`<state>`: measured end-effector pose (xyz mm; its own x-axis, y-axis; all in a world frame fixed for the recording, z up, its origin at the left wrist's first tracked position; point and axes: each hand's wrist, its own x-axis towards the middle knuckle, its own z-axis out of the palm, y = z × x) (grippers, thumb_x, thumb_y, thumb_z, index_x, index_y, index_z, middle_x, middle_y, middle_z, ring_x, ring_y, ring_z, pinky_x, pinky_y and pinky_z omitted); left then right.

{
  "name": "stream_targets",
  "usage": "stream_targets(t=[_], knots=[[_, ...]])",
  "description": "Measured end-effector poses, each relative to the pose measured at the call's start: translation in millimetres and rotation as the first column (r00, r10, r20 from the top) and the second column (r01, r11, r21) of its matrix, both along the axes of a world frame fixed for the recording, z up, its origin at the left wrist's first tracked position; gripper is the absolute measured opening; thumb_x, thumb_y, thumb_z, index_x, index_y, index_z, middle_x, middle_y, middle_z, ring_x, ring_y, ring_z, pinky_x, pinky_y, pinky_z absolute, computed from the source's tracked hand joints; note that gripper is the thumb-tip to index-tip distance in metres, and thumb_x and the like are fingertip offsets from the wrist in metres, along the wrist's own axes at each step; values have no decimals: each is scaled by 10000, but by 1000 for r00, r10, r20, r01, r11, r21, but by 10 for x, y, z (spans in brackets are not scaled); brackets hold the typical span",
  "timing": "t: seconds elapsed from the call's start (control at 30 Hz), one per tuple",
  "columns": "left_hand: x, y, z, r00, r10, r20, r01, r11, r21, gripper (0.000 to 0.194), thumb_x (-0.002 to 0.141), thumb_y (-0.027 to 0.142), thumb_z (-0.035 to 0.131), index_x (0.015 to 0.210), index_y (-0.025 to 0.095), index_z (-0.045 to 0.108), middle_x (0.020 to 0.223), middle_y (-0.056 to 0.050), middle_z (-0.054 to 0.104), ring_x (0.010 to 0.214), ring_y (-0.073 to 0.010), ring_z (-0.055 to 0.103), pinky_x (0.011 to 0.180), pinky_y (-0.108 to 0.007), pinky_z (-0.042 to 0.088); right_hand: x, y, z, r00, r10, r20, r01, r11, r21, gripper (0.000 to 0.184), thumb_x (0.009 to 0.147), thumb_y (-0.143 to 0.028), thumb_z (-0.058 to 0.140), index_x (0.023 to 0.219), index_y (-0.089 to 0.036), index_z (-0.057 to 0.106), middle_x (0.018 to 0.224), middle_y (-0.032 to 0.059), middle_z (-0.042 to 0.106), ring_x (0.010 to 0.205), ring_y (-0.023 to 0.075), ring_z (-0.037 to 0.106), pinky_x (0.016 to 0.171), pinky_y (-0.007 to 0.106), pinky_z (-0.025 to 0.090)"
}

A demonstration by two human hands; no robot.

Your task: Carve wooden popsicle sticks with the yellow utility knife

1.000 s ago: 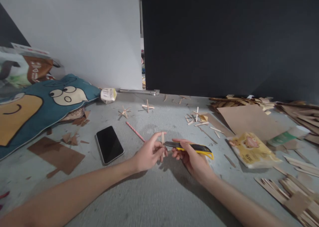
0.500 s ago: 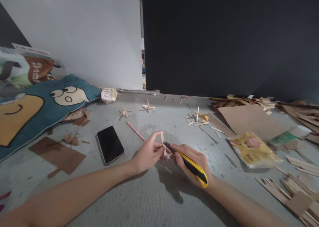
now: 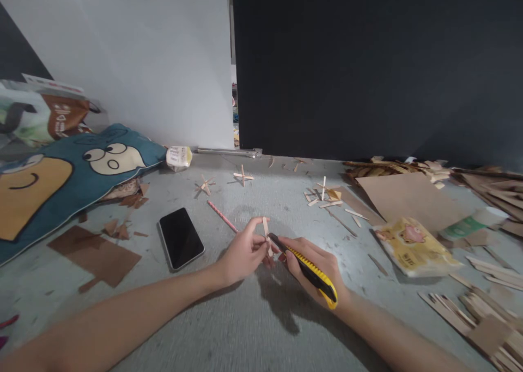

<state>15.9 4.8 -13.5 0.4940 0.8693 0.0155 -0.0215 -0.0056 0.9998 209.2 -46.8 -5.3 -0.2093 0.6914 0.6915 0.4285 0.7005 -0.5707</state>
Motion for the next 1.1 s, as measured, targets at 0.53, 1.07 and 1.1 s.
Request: stream_targets(t=[0.53,1.07,1.1], knots=[[-28,-23,40,998,-20,-61,23,998,51,613,976,528,643,1422,165,429,831,-28,718,624,-139,650,641,-276,532,-65,-55,-92,999,-44,-21,43,998,-35,326,1042,-152,506,1314,-256,654,937,47,765,768,154,771,736,252,636],[-38,14,86,996,-74,-41,74,997,-10,659,962,517,670,1462,160,430,734,23,657,549,-127,618,558,-255,467,-35,63,-110,859,-152,-488,-152,835,-528,400,990,-560,633,1103,-206,779,800,87,819,652,242,789,627,361,681],[-39,13,95,997,-72,-36,71,997,-16,663,954,518,680,1453,161,430,731,23,659,547,-129,619,559,-257,468,-30,74,-118,856,-149,-496,-170,824,-540,408,987,-566,635,1106,-203,778,813,91,822,667,246,794,635,364,683]])
